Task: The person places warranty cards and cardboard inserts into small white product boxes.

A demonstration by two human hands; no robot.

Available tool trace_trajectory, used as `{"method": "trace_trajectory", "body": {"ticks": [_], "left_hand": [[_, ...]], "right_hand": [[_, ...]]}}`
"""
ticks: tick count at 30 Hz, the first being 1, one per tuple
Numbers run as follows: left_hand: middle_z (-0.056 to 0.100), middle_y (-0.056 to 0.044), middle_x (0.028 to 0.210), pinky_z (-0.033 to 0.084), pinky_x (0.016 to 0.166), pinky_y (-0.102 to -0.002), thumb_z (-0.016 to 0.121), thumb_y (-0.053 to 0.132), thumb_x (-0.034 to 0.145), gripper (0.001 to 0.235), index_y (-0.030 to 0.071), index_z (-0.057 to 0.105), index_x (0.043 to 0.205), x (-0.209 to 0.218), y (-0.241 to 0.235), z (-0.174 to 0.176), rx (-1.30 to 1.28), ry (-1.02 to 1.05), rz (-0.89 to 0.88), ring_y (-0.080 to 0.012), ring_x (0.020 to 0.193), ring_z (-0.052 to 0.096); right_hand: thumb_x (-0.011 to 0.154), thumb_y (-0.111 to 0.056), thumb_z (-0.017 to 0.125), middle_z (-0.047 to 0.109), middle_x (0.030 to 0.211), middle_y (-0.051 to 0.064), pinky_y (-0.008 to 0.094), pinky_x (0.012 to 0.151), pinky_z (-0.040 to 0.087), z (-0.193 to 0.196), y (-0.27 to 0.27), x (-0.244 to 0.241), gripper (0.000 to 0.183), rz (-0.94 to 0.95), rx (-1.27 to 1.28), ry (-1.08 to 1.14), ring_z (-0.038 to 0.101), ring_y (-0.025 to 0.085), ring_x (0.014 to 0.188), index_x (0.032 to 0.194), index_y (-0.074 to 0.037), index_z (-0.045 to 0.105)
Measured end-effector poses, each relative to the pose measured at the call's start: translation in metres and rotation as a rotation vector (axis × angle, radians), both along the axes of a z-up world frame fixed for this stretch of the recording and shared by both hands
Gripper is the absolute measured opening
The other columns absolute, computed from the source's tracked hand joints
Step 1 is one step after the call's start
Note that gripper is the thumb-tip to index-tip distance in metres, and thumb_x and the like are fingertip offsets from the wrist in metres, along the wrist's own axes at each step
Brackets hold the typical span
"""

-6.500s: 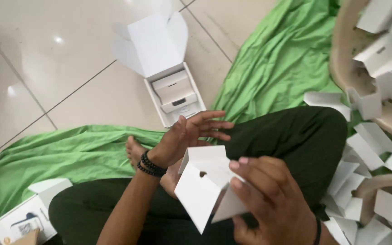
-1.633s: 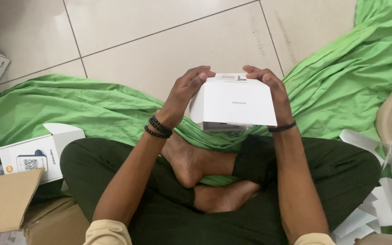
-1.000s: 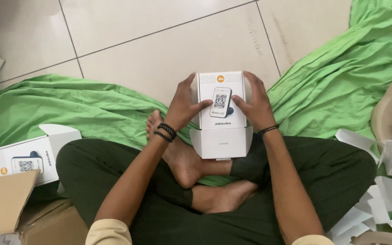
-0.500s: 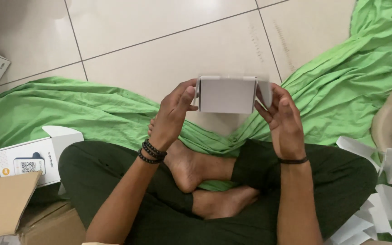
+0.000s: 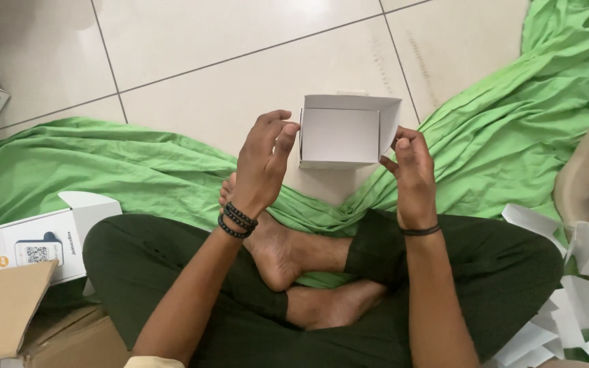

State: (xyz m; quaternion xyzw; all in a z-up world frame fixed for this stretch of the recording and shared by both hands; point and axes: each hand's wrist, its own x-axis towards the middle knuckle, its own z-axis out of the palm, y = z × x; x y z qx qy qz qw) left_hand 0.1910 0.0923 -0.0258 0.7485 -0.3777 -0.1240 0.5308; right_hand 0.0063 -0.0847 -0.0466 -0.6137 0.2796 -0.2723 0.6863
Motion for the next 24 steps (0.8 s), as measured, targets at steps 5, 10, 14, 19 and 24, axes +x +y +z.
{"method": "trace_trajectory", "body": {"ticks": [5, 10, 14, 19, 24], "left_hand": [[0.068, -0.011, 0.124, 0.056, 0.083, -0.037, 0.052, 0.041, 0.105, 0.044, 0.002, 0.071, 0.109, 0.005, -0.01, 0.008, 0.015, 0.066, 0.032, -0.0267, 0.099, 0.07], [0.072, -0.008, 0.117, 0.055, 0.086, -0.038, 0.059, 0.033, 0.106, 0.033, 0.004, 0.074, 0.105, 0.009, -0.01, 0.002, 0.079, -0.073, 0.026, -0.0262, 0.101, 0.07], [0.066, -0.007, 0.127, 0.059, 0.085, -0.037, 0.066, 0.025, 0.095, 0.033, 0.007, 0.066, 0.123, 0.013, -0.012, 0.002, 0.02, 0.048, -0.019, -0.0225, 0.108, 0.069], [0.054, -0.009, 0.148, 0.057, 0.097, -0.037, 0.062, 0.007, 0.095, 0.046, 0.014, 0.061, 0.14, 0.008, -0.007, -0.025, -0.077, -0.009, -0.148, -0.0243, 0.123, 0.063], [0.053, -0.012, 0.146, 0.06, 0.089, -0.037, 0.077, 0.013, 0.096, 0.034, 0.018, 0.066, 0.128, -0.006, -0.017, -0.029, 0.015, -0.099, -0.121, -0.0285, 0.127, 0.064]], "right_hand": [[0.107, -0.041, 0.056, 0.061, 0.119, 0.005, 0.036, 0.102, 0.053, 0.004, -0.009, 0.012, 0.041, -0.017, -0.02, -0.028, 0.06, 0.015, 0.11, 0.126, -0.003, 0.056], [0.106, -0.024, 0.054, 0.061, 0.118, 0.006, 0.036, 0.098, 0.052, -0.019, -0.014, 0.005, 0.026, -0.042, -0.001, 0.029, 0.058, 0.015, 0.106, 0.122, -0.003, 0.056], [0.095, -0.011, 0.056, 0.053, 0.136, 0.012, 0.04, 0.104, 0.049, -0.002, -0.009, 0.014, 0.037, -0.006, -0.025, 0.042, 0.052, 0.022, 0.125, 0.131, -0.006, 0.051], [0.095, -0.012, 0.056, 0.034, 0.168, 0.019, 0.042, 0.122, 0.037, -0.006, -0.006, 0.019, 0.051, 0.121, -0.364, 0.076, 0.033, 0.028, 0.156, 0.146, -0.011, 0.052], [0.1, -0.021, 0.061, 0.022, 0.17, 0.022, 0.041, 0.113, 0.047, -0.015, 0.011, 0.034, 0.044, 0.049, -0.479, 0.17, 0.029, 0.031, 0.156, 0.141, -0.013, 0.049]]}}
